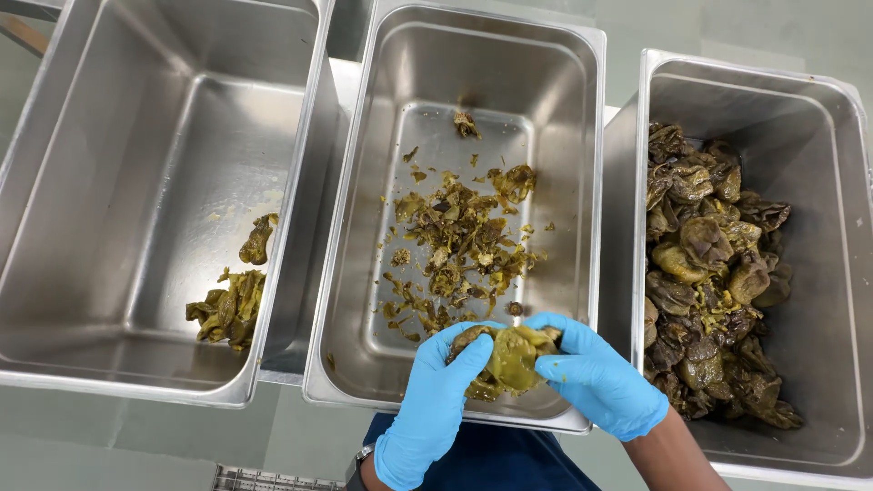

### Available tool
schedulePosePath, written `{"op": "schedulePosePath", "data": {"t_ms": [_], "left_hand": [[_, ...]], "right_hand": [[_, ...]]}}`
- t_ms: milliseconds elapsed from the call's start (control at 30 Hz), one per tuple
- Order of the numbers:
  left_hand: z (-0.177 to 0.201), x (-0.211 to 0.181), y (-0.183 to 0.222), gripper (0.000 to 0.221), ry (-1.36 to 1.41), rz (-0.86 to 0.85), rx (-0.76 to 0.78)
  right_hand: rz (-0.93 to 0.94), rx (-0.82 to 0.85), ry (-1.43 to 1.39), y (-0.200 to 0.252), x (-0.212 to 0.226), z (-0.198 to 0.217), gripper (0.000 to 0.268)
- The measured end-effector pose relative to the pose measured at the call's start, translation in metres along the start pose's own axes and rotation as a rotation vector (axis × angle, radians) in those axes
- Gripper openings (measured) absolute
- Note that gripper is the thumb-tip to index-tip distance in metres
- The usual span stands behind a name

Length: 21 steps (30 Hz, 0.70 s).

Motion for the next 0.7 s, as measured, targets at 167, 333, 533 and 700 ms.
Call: {"op": "schedulePosePath", "data": {"t_ms": [167, 333, 533, 700], "left_hand": [[0.005, -0.017, -0.004, 0.03, -0.105, 0.04, -0.023], [0.009, -0.019, -0.008, 0.033, -0.082, 0.055, 0.047], [0.011, -0.006, -0.013, 0.032, 0.254, 0.132, -0.025], [0.011, -0.001, -0.015, 0.031, 0.351, 0.144, -0.055]], "right_hand": [[0.008, -0.017, -0.024, -0.006, 0.003, -0.019, 0.031], [0.004, -0.15, -0.12, -0.015, -0.007, -0.015, 0.028], [0.106, -0.058, -0.284, -0.016, -0.01, -0.017, 0.026], [0.094, -0.078, -0.297, -0.014, -0.012, -0.021, 0.025]]}}
Point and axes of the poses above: each hand's wrist, its own y-axis away from the middle knuckle, its own z-axis out of the back of the hand, x = y × z, the point moved 2 cm from there along -y, towards the middle knuckle, and after that the axes turned 8 degrees about -y, right-handed, at the moved point
